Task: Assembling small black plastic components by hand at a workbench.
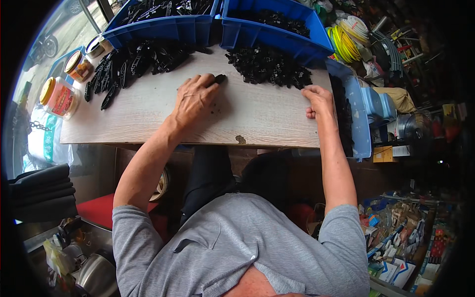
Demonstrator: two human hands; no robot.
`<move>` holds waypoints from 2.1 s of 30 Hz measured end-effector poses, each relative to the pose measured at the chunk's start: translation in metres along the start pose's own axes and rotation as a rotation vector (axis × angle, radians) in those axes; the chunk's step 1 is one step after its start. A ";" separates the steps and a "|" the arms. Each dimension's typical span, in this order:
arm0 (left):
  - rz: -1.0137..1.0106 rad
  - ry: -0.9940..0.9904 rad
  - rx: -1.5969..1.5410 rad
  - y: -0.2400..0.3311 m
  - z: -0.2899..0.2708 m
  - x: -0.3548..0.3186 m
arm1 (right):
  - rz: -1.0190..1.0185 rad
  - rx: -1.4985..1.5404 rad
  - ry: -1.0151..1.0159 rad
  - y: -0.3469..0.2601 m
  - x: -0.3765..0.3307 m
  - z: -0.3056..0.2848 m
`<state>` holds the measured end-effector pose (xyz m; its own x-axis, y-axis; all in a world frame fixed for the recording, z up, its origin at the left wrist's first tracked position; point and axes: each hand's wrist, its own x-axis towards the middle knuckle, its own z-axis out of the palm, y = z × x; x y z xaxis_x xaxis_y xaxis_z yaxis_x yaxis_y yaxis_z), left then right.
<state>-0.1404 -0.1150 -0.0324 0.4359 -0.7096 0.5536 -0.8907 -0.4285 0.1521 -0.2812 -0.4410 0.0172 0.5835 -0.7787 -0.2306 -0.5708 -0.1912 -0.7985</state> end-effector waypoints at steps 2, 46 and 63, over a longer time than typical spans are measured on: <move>-0.027 -0.014 -0.024 0.008 -0.004 -0.002 | -0.015 -0.026 -0.012 -0.003 -0.001 0.001; -0.772 0.007 -1.580 0.118 0.033 0.026 | -0.258 0.650 -0.465 0.034 -0.084 0.048; -0.452 0.032 -0.105 0.065 -0.007 -0.016 | -0.181 0.742 -0.423 0.024 -0.097 0.054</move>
<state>-0.2062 -0.1277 -0.0253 0.7807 -0.4465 0.4372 -0.6211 -0.6311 0.4647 -0.3201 -0.3378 -0.0093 0.8785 -0.4583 -0.1350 -0.0109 0.2633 -0.9647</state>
